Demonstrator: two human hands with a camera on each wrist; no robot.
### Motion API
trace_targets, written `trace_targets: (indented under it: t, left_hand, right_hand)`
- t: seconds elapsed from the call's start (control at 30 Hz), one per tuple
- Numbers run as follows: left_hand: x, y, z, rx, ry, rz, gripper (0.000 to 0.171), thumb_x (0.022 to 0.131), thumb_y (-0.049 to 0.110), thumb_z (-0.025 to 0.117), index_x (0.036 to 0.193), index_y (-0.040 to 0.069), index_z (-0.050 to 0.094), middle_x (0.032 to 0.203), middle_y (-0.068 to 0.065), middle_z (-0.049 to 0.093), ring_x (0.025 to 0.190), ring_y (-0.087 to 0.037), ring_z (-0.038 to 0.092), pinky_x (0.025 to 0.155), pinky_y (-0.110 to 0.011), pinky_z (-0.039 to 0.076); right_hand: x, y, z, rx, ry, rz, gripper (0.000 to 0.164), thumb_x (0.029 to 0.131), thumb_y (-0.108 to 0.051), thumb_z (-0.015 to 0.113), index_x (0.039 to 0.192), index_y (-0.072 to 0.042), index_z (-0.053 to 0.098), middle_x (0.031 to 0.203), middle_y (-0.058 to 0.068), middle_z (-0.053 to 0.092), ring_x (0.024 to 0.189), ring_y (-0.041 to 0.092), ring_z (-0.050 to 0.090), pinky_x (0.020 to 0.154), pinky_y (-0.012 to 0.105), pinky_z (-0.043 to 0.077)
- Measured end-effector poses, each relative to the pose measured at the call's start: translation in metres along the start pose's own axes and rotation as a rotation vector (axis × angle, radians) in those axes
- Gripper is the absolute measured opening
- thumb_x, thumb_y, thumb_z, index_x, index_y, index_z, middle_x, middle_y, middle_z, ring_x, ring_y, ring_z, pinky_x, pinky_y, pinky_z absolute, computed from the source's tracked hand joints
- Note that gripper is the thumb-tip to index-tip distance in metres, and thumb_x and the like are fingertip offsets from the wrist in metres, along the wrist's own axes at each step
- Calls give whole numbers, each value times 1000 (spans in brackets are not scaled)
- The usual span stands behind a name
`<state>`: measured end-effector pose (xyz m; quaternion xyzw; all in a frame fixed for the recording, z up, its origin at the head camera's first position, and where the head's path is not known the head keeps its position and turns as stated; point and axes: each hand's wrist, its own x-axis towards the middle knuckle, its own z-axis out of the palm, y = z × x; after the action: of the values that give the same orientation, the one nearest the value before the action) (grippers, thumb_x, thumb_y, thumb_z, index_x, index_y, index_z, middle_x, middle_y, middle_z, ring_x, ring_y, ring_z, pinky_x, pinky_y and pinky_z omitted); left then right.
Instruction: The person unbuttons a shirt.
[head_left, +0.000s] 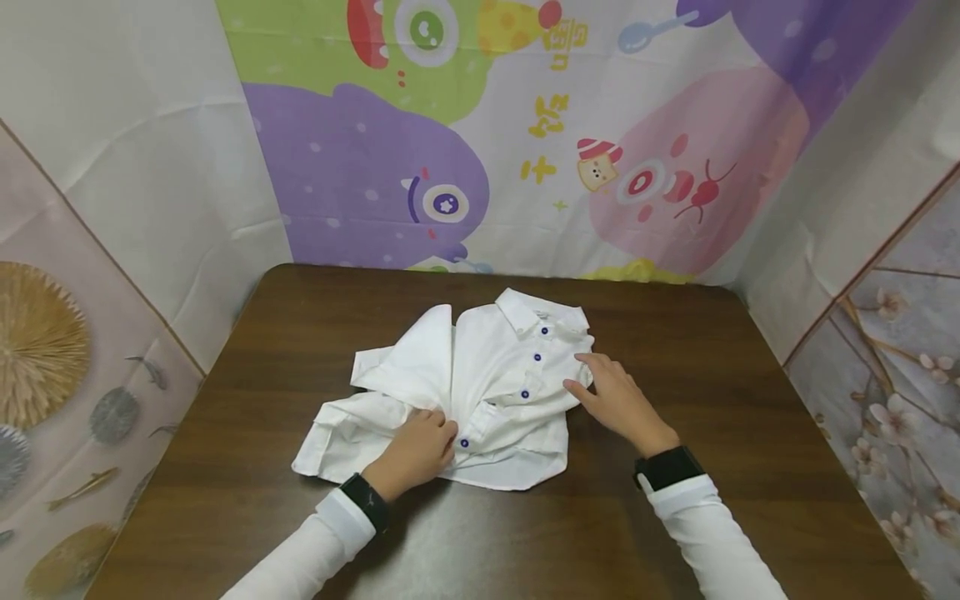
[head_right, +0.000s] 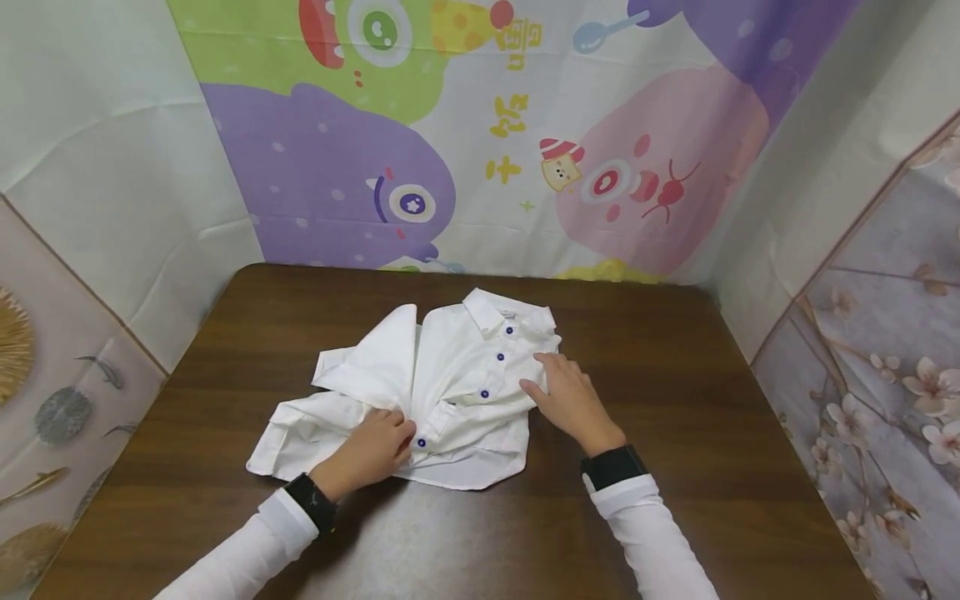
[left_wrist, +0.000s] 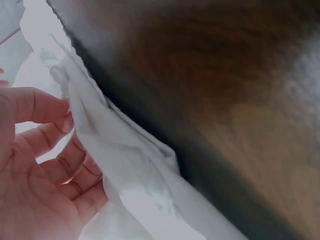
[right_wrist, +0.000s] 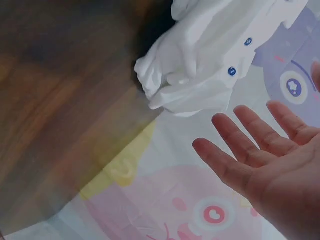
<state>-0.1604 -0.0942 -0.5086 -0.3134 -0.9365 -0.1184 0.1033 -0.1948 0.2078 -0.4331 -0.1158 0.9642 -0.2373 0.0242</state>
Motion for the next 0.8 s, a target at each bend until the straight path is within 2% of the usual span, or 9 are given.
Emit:
trace_targets:
  t: [0.17,0.3,0.4,0.5,0.6,0.63,0.7,0.8]
  left_hand:
    - [1,4,-4,6,-19,-16,11,77,15,64,77,8,56,72,-6,49,74,-26,53,73,-38,41]
    - [1,4,-3,0,-12,-16,11,77,15,64,76,8,56,73,-7,50,75,-27,53,74,-39,41]
    - [1,3,-1,4,-4,-8,11,77,15,64,77,7,56,73,-7,50,76,-28,54,76,-40,41]
    - [1,2,1,12,-3,2,11,77,15,64,78,7,56,75,-7,51,77,-28,54,76,-39,42]
    - [1,0,3,-16,26,22,10,76,12,62,77,6,54,75,-8,49,76,-28,53,73,-39,42]
    - [1,-3,9,-22,55,41,9,78,14,59,78,8,53,75,-7,48,74,-27,51,71,-38,41]
    - [1,-5,10,-60,68,49,8,77,12,58,78,7,52,74,-8,46,73,-28,50,69,-38,41]
    - [0,-5,11,-88,69,44,8,77,12,58,77,7,51,74,-7,45,72,-27,49,67,-38,40]
  right_hand:
    - [19,2,-3,-16,2,41,53,94,-32,51,134,2,42,136,25,43,126,43,38,101,57,32]
    - [37,6,-2,-10,34,84,49,94,-27,50,132,3,43,130,25,49,119,42,46,96,55,37]
    - [51,10,-1,78,61,155,47,94,-24,50,131,5,43,122,26,55,113,40,52,93,51,42]
    - [64,14,-1,235,59,289,51,96,-25,45,135,6,37,122,28,54,112,39,53,92,47,44]
    - [77,19,-1,511,40,464,53,98,-29,40,137,6,32,121,27,54,93,27,62,84,38,51]
    - [80,21,-1,603,37,533,54,99,-31,38,138,5,32,118,25,55,85,22,63,81,35,52]
    - [85,24,0,770,41,647,53,99,-31,37,137,5,34,110,19,59,69,13,62,72,28,54]
    - [90,29,2,903,29,782,51,99,-34,37,134,2,38,95,10,64,61,9,61,67,24,54]
